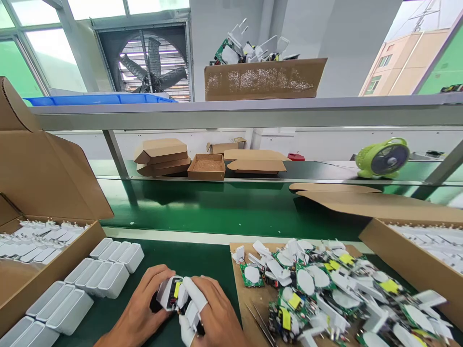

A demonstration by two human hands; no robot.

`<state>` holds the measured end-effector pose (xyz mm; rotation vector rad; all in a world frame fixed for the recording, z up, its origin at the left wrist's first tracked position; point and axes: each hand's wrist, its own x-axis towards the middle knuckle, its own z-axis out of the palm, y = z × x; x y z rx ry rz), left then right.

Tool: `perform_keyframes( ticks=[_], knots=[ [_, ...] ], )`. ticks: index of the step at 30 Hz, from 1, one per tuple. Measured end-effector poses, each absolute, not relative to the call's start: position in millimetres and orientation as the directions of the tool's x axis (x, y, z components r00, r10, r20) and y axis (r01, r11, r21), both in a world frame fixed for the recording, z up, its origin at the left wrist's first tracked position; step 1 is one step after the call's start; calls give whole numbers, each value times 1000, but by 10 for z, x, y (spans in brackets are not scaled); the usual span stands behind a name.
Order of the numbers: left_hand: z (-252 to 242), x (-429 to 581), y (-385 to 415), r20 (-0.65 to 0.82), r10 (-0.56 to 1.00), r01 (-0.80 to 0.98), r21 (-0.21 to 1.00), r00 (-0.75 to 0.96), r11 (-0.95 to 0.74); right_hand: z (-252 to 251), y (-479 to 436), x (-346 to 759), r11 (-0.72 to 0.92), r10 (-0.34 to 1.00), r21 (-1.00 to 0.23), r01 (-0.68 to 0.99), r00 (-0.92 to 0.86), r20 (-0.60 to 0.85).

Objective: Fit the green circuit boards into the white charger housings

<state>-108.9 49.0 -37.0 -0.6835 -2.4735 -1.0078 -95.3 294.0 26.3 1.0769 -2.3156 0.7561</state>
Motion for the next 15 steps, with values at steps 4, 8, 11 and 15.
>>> perform_keyframes(
  ticks=[4,8,11,15],
  knots=[
    [-380,-1085,503,528,302,585,526,-794,617,230,2937,-967,519,-536,-245,-819,-535,653],
    [-371,-1073,548,548,296,602,544,-782,584,160,2949,-984,525,-538,-260,-810,-553,636],
    [-360,-1065,573,543,285,594,563,-790,574,89,2955,-993,525,-533,-253,-813,-546,647],
    [-339,-1059,570,527,286,585,585,-800,562,68,2949,-1000,538,-547,-248,-806,-557,625]
  ],
)
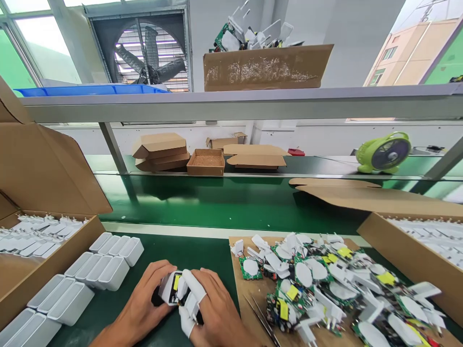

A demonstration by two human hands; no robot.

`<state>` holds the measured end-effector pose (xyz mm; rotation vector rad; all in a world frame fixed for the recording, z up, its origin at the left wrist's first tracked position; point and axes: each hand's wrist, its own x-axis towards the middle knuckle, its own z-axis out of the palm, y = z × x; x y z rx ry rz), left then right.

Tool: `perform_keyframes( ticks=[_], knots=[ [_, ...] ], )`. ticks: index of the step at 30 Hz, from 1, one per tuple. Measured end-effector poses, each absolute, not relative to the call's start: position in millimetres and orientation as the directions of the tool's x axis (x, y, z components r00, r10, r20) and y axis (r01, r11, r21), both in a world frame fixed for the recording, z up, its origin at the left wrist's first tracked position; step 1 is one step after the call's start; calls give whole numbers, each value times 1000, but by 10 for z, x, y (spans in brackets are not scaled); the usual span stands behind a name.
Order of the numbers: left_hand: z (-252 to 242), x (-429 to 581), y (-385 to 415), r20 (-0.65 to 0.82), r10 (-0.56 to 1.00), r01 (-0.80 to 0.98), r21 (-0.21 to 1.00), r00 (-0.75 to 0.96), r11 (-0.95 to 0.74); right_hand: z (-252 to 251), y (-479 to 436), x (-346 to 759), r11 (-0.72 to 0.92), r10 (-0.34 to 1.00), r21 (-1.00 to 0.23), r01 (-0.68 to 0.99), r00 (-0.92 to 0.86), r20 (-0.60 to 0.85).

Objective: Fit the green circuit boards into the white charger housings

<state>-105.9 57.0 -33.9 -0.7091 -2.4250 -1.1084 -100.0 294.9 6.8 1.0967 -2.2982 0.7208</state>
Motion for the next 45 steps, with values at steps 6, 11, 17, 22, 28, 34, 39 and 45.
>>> perform_keyframes(
  ticks=[6,11,17,22,28,34,39,45],
  knots=[
    [-313,-1057,562,520,272,574,606,-810,551,103,2935,-993,546,-535,-263,-795,-573,621],
    [-310,-1042,572,518,286,584,616,-806,529,25,2923,-1025,525,-549,-293,-799,-581,601],
    [-229,-1031,614,367,420,532,745,-830,402,104,2968,-1050,491,-591,-401,-774,-633,499],
    [-225,-1061,605,195,376,305,917,-906,259,113,3018,-1074,437,-629,-562,-703,-685,367],
    [-147,-1024,494,189,398,226,973,-898,48,1,3016,-1117,414,-649,-451,-791,-604,463],
    [-107,-1065,545,184,340,135,978,-922,-162,-57,2972,-1089,402,-582,-485,-777,-626,519],
    [-31,-1110,726,212,121,211,977,-970,-18,-191,2981,-1084,473,-591,-358,-805,-591,548],
    [320,-1041,907,296,271,377,868,-916,324,-326,3035,-1105,575,-639,-218,-788,-600,481]
  ],
)
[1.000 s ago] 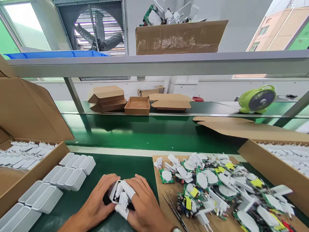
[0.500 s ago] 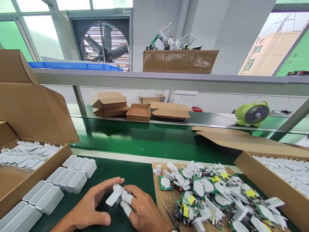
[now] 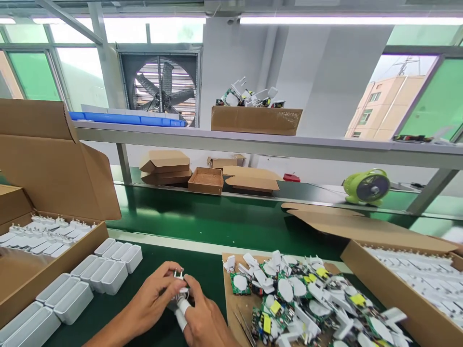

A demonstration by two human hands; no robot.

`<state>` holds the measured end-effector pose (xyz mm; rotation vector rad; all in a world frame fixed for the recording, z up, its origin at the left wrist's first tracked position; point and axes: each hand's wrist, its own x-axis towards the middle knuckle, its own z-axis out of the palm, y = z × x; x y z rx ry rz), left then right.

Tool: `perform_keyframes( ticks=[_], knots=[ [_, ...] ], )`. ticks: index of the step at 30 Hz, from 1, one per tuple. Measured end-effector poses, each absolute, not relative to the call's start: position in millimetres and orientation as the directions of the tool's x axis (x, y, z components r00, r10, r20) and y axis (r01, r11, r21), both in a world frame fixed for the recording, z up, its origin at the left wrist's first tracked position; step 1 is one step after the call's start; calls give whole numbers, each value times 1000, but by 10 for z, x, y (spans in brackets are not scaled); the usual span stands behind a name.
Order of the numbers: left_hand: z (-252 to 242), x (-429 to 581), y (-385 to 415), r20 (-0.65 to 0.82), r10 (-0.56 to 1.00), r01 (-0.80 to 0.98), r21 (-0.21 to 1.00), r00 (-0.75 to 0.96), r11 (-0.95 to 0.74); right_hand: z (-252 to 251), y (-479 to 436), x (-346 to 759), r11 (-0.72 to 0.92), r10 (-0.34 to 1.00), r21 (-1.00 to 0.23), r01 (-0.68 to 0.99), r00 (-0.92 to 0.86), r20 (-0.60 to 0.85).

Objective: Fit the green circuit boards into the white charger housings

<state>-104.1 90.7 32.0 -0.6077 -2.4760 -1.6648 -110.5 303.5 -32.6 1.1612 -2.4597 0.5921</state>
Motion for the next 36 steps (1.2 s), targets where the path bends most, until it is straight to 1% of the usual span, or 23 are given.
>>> perform_keyframes(
  ticks=[3,7,10,13,15,17,18,23,26,29,31,34,36],
  knots=[
    [375,-1013,952,316,321,432,804,-893,408,-348,3046,-1117,604,-655,-153,-782,-596,465],
    [283,-1012,1039,388,234,453,748,-892,485,-252,3043,-1112,630,-674,-128,-766,-621,399],
    [234,-998,1033,449,201,489,749,-871,447,-127,3025,-1107,603,-694,-151,-784,-608,385],
    [239,-980,919,511,176,539,766,-841,351,-15,2987,-1107,516,-685,-221,-828,-553,475],
    [235,-986,823,528,84,522,782,-845,339,35,2958,-1105,462,-656,-269,-845,-530,537],
    [190,-1005,747,520,-13,484,803,-854,348,62,2936,-1100,444,-631,-295,-846,-529,567],
    [150,-1015,722,514,-33,472,810,-857,348,67,2929,-1097,444,-623,-301,-844,-532,573],
    [-87,-1013,694,479,76,477,821,-874,314,92,2918,-1082,480,-596,-308,-821,-563,572],
    [-84,-986,663,462,32,447,836,-886,317,163,2915,-1087,474,-579,-291,-831,-543,608],
    [1,-971,599,445,-23,412,846,-895,337,229,2919,-1104,465,-504,-290,-837,-519,691],
    [44,-970,570,433,-47,393,855,-900,338,223,2917,-1115,472,-523,-305,-827,-541,659],
    [55,-969,574,408,-61,367,868,-911,334,122,2894,-1124,478,-619,-348,-807,-590,518],
    [35,-965,593,412,-51,372,864,-910,340,38,2873,-1127,482,-622,-368,-795,-606,496]
  ],
)
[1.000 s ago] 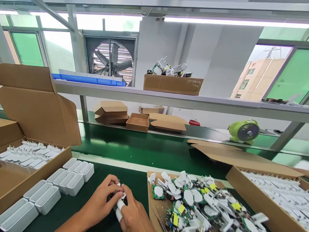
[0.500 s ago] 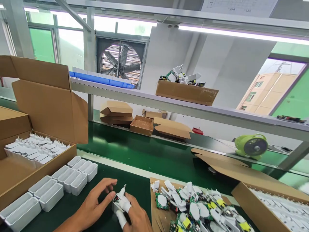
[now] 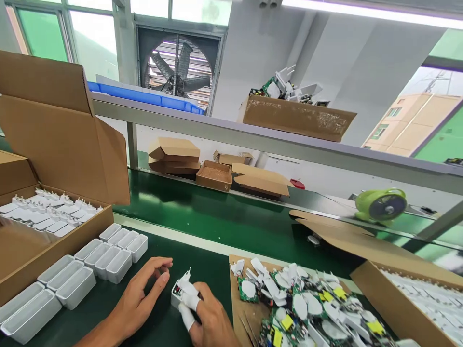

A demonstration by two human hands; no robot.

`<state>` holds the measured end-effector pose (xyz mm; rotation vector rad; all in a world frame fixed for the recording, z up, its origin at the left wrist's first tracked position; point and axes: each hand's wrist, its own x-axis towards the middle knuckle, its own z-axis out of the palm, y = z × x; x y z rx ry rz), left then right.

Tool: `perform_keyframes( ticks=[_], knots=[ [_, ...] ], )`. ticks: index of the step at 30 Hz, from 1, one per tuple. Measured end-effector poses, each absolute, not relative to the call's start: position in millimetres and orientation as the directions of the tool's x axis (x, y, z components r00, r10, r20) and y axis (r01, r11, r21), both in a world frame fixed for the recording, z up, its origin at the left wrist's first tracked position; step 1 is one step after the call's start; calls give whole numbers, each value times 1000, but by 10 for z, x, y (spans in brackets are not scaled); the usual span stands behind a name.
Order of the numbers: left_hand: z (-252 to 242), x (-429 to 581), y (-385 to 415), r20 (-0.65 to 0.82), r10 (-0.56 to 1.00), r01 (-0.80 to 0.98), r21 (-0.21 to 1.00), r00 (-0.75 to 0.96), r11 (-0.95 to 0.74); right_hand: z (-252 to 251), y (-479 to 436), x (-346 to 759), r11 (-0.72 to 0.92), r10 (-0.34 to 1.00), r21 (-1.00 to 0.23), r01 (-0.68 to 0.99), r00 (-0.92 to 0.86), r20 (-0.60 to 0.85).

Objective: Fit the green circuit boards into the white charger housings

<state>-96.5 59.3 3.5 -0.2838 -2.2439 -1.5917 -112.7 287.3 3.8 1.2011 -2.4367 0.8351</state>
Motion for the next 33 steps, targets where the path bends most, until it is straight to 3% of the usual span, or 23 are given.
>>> perform_keyframes(
  ticks=[6,12,14,19,26,30,33],
  knots=[
    [-44,-958,586,474,-24,431,818,-880,380,107,2866,-1107,483,-593,-315,-817,-570,569],
    [-54,-956,594,480,-63,425,823,-875,378,132,2852,-1073,479,-588,-400,-781,-624,514],
    [-90,-950,605,484,12,450,804,-875,388,4,2841,-1076,486,-585,-423,-765,-644,493],
    [-195,-926,621,413,234,474,775,-880,417,-274,2874,-1087,492,-513,-384,-781,-617,597],
    [-207,-934,617,181,223,263,866,-958,425,-235,2854,-1066,518,-520,-449,-728,-685,511],
    [-265,-966,609,186,226,273,849,-956,452,-116,2812,-1064,499,-507,-578,-646,-758,409],
    [-295,-978,616,249,245,338,826,-937,452,-30,2813,-1046,507,-532,-606,-613,-776,340]
  ],
)
